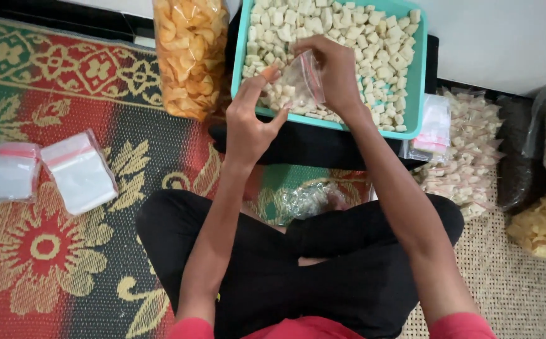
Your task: Manually filling small plastic bags with bite-sized snack pieces from a tray while sitting on the floor.
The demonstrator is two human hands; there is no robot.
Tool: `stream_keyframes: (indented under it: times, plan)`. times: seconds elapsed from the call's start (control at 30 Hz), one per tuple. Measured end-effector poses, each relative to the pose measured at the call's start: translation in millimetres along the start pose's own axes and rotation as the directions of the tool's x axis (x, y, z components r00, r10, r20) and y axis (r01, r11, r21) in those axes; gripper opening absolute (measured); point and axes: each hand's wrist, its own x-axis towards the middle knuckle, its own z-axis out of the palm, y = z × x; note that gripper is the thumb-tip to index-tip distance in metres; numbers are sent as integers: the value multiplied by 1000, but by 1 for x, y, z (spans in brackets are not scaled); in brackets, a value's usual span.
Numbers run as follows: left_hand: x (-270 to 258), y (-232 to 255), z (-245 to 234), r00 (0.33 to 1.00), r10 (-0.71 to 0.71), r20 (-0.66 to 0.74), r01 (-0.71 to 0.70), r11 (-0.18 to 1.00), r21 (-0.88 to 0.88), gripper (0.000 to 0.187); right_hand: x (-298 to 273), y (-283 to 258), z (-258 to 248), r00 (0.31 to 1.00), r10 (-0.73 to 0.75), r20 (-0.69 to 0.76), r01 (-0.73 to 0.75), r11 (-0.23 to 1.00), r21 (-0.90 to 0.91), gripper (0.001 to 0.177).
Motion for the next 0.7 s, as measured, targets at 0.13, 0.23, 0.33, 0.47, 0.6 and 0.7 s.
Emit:
stream_keyframes:
  times: [0.13,0.23,0.33,0.47,0.6,0.7]
  plan:
    - [-1,3,2,999,38,4,-39,997,59,57,-23,7,-27,988,153,-20,-152,988,29,16]
    - [-2,5,7,999,24,42,-28,995,98,58,-38,-13,-52,955,295,22,-292,925,244,14]
    - [-6,-2,17,998,11,59,-19,989,149,56,-51,-24,-67,899,438,27,-418,835,359,20]
    - [-8,-15,31,987,158,33,-162,956,244,50,-68,-17,-76,939,342,-43,-309,890,336,14]
    - [-11,-23,39,980,196,18,-194,948,251,48,-76,-1,-70,952,237,-192,-165,929,331,15]
    - [-12,-22,41,984,175,17,-174,951,255,46,-79,6,-65,937,272,-221,-162,896,413,15]
